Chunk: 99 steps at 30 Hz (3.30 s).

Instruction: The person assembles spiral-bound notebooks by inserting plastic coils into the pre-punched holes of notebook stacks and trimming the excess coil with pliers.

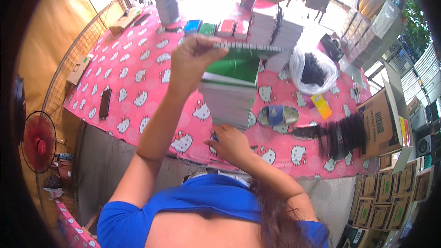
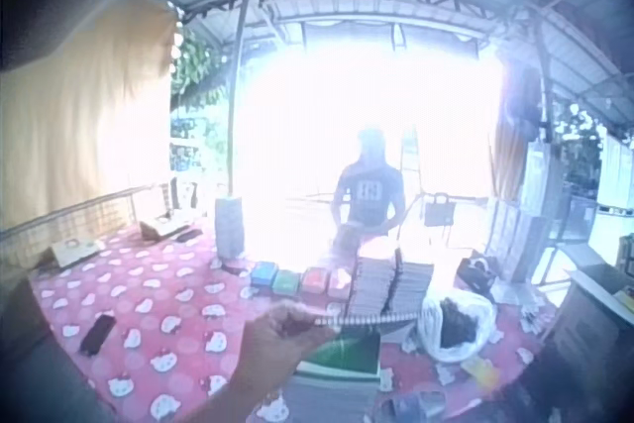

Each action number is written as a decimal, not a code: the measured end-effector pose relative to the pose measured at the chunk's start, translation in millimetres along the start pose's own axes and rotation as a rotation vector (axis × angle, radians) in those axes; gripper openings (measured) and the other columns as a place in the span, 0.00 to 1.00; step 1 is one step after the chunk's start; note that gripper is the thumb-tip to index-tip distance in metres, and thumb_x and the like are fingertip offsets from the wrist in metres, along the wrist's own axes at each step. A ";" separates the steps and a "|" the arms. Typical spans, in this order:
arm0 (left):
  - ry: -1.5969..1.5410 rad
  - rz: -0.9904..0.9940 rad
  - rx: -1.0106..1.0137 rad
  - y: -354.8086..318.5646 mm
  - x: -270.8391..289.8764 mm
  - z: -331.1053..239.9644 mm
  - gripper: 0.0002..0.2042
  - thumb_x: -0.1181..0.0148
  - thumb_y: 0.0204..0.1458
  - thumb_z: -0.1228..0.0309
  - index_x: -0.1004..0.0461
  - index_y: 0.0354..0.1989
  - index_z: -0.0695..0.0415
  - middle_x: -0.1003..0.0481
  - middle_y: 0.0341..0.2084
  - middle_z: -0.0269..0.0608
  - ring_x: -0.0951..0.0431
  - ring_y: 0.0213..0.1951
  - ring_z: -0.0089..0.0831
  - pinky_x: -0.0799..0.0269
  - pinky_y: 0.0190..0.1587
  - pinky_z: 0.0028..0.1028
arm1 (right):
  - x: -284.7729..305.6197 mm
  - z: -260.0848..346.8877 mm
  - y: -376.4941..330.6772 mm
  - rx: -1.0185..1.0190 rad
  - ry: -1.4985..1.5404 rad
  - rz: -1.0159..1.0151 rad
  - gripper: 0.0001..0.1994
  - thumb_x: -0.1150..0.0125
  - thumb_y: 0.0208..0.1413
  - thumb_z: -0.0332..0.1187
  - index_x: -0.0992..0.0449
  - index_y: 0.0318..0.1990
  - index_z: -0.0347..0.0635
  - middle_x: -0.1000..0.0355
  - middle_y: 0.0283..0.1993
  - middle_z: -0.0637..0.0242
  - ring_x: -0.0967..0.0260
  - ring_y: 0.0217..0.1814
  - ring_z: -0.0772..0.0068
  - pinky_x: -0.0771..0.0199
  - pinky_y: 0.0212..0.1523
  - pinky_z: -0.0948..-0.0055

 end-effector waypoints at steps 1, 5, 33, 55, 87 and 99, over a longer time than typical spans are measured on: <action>-0.101 0.015 -0.104 1.7 -3.1 -5.2 0.08 0.38 0.48 0.83 0.25 0.37 0.64 0.23 0.32 0.37 0.26 0.33 0.16 0.29 0.37 0.18 | -40.7 -24.5 -3.7 -0.038 -0.141 -0.042 0.28 0.37 0.48 0.47 0.33 0.52 0.38 0.34 0.51 0.55 0.37 0.55 0.52 0.34 0.51 0.56; 0.291 -0.055 -0.820 -32.0 -6.2 -53.3 0.09 0.40 0.45 0.86 0.25 0.36 0.63 0.23 0.34 0.45 0.22 0.34 0.31 0.27 0.40 0.25 | -99.0 -58.4 -27.7 -0.107 -0.434 -0.151 0.37 0.37 0.47 0.48 0.43 0.61 0.37 0.43 0.60 0.54 0.47 0.63 0.50 0.41 0.56 0.53; 0.949 -0.559 -0.444 -80.1 76.5 14.3 0.08 0.37 0.50 0.76 0.30 0.34 0.61 0.22 0.38 0.45 0.22 0.39 0.32 0.25 0.40 0.28 | 44.8 -14.9 -19.6 -0.063 0.763 -0.001 0.22 0.41 0.55 0.43 0.31 0.51 0.37 0.28 0.43 0.60 0.29 0.46 0.71 0.30 0.43 0.69; 0.053 -0.088 0.243 9.1 94.3 43.2 0.18 0.43 0.56 0.67 0.33 0.54 0.56 0.31 0.52 0.37 0.29 0.53 0.32 0.36 0.54 0.33 | 178.7 -43.4 97.2 -0.697 0.218 -0.260 0.26 0.38 0.48 0.60 0.24 0.31 0.42 0.37 0.22 0.75 0.43 0.21 0.82 0.45 0.19 0.79; 0.529 0.315 0.152 -8.0 5.4 -2.0 0.34 0.43 0.52 0.75 0.50 0.67 0.45 0.46 0.61 0.58 0.46 0.62 0.54 0.55 0.64 0.46 | 153.7 -4.0 80.1 0.000 0.782 -0.572 0.16 0.38 0.48 0.19 0.38 0.41 0.40 0.34 0.35 0.68 0.37 0.39 0.80 0.34 0.40 0.78; 0.719 0.085 -0.424 10.2 -30.4 -15.4 0.09 0.31 0.40 0.65 0.19 0.31 0.51 0.23 0.25 0.29 0.33 0.33 0.32 0.36 0.39 0.32 | 180.9 -242.7 -84.3 -0.623 -0.449 -0.848 0.23 0.33 0.44 0.35 0.29 0.48 0.36 0.30 0.44 0.53 0.33 0.48 0.51 0.34 0.51 0.58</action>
Point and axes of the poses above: each hand's wrist, its own y-axis towards the middle knuckle, its own x-axis out of the back of the hand, z = x × y, the point moved 4 cm from there along y, towards the middle knuckle
